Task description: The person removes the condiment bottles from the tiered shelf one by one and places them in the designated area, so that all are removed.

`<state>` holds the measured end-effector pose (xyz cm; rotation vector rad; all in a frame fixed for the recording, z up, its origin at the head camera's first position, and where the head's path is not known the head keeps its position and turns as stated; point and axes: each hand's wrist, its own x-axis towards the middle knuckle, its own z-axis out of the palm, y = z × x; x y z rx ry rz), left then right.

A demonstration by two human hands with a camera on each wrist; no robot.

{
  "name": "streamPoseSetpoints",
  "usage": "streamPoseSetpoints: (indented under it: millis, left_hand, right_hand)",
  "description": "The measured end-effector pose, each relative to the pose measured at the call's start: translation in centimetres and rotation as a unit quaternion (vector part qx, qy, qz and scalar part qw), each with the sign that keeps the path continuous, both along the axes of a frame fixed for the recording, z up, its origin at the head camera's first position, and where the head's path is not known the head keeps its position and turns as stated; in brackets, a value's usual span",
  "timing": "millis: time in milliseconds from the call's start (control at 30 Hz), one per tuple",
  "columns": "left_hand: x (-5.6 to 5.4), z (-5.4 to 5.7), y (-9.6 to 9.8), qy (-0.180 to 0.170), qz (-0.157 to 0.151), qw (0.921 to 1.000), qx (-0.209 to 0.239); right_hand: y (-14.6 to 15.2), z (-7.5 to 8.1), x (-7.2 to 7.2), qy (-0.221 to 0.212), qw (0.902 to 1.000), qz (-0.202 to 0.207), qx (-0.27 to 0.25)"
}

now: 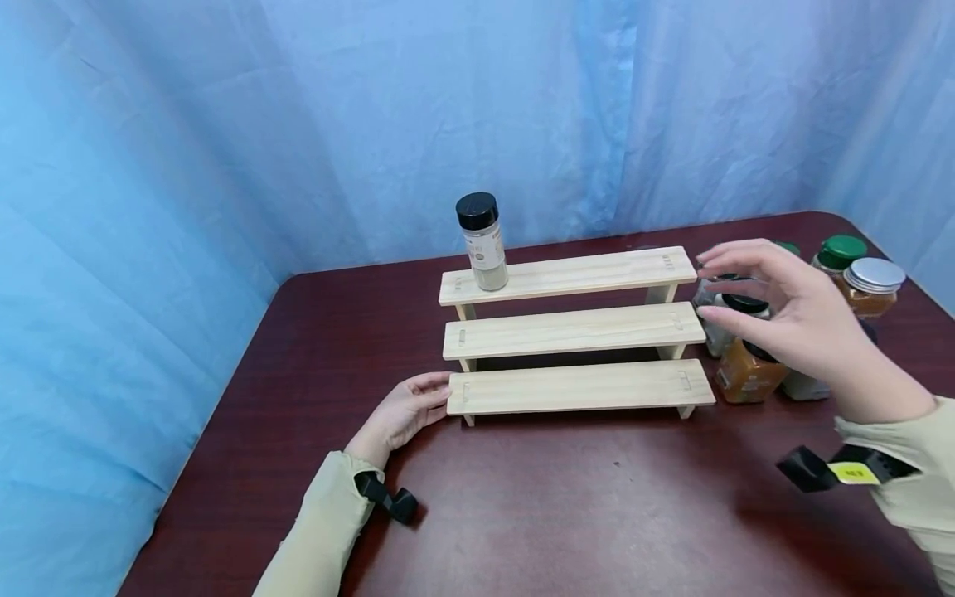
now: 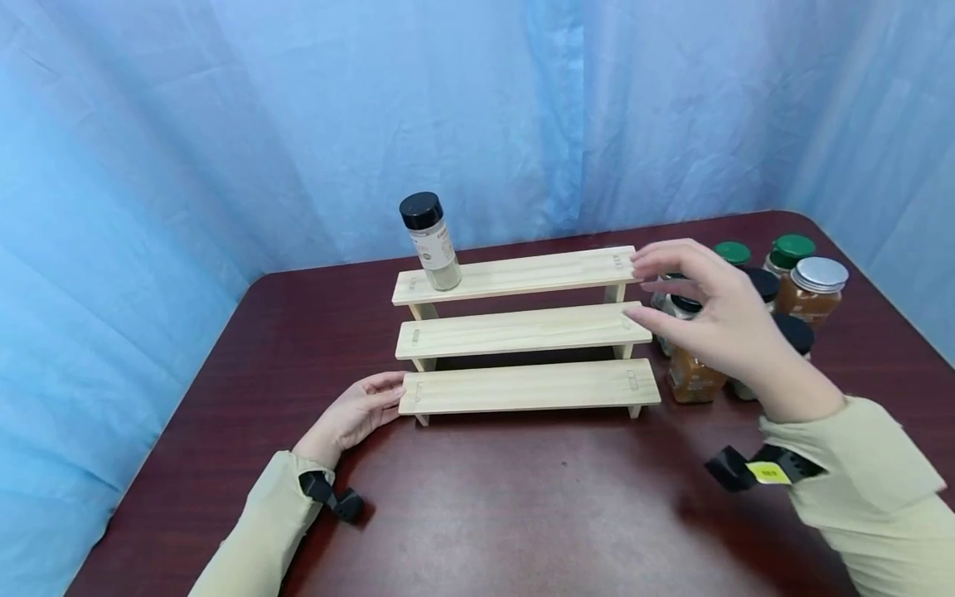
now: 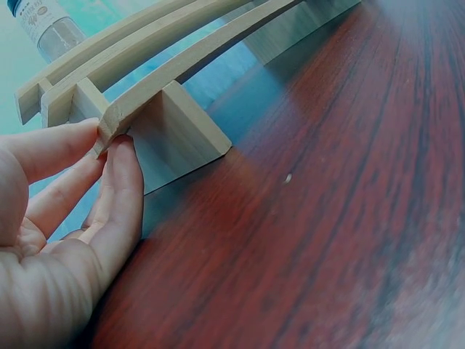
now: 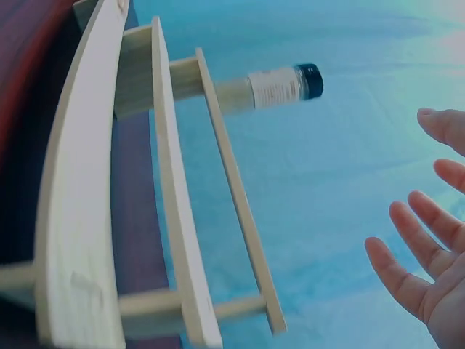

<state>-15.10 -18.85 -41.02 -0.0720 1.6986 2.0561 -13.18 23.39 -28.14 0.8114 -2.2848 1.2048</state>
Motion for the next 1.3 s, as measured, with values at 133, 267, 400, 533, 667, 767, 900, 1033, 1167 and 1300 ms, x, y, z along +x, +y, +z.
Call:
streamPoseSetpoints:
  millis: [133,267,400,533,667,767,900,1033,1167,1300]
  left_hand:
    - [0.0,0.0,0.0,0.001,-0.002,1.0000,0.002]
    - [0.0,0.0,-0.1,0.000,-0.004,1.0000,0.002]
    - [-0.1,-0.1,-0.1,-0.002,0.000,1.0000,0.000]
    - [-0.1,-0.2,-0.1,-0.003,0.000,1.0000,-0.003]
    - [-0.1,-0.2,0.0,-0.004,-0.001,1.0000,-0.004]
    - [-0.1,-0.2,0.0,-0.005,0.001,1.0000,-0.001]
    - [-0.1,-0.2,0.0,-0.002,0.000,1.0000,0.001]
    - [0.0,-0.2,0.0,-0.002,0.001,1.0000,-0.005]
    - [-0.1,-0.3,0.0,-0.005,0.004,0.9999,-0.011]
    - [-0.1,-0.2,0.0,-0.003,0.004,0.9999,-0.010]
  right_hand:
    - [-1.7,0.5,-1.2,-0.020,0.9993,0.023,-0.020]
    - [-3.5,0.9,-2.2,-0.074,0.9957,0.032,-0.047]
    - [-5.4,1.4,-3.4,-0.123,0.9895,0.038,-0.067]
    - [-7.2,1.8,-4.6,-0.142,0.9865,0.035,-0.075]
    - [-8.7,2.0,-5.8,-0.165,0.9831,0.039,-0.070]
    - [-9.9,2.0,-6.8,-0.183,0.9803,0.048,-0.057]
    - [-11.4,2.1,-7.8,-0.194,0.9785,0.062,-0.031]
    - [-12.8,2.1,-8.4,-0.192,0.9793,0.063,-0.001]
    - [-13.8,2.3,-8.9,-0.188,0.9798,0.064,0.020]
    - [-14.8,2.8,-9.3,-0.181,0.9808,0.062,0.037]
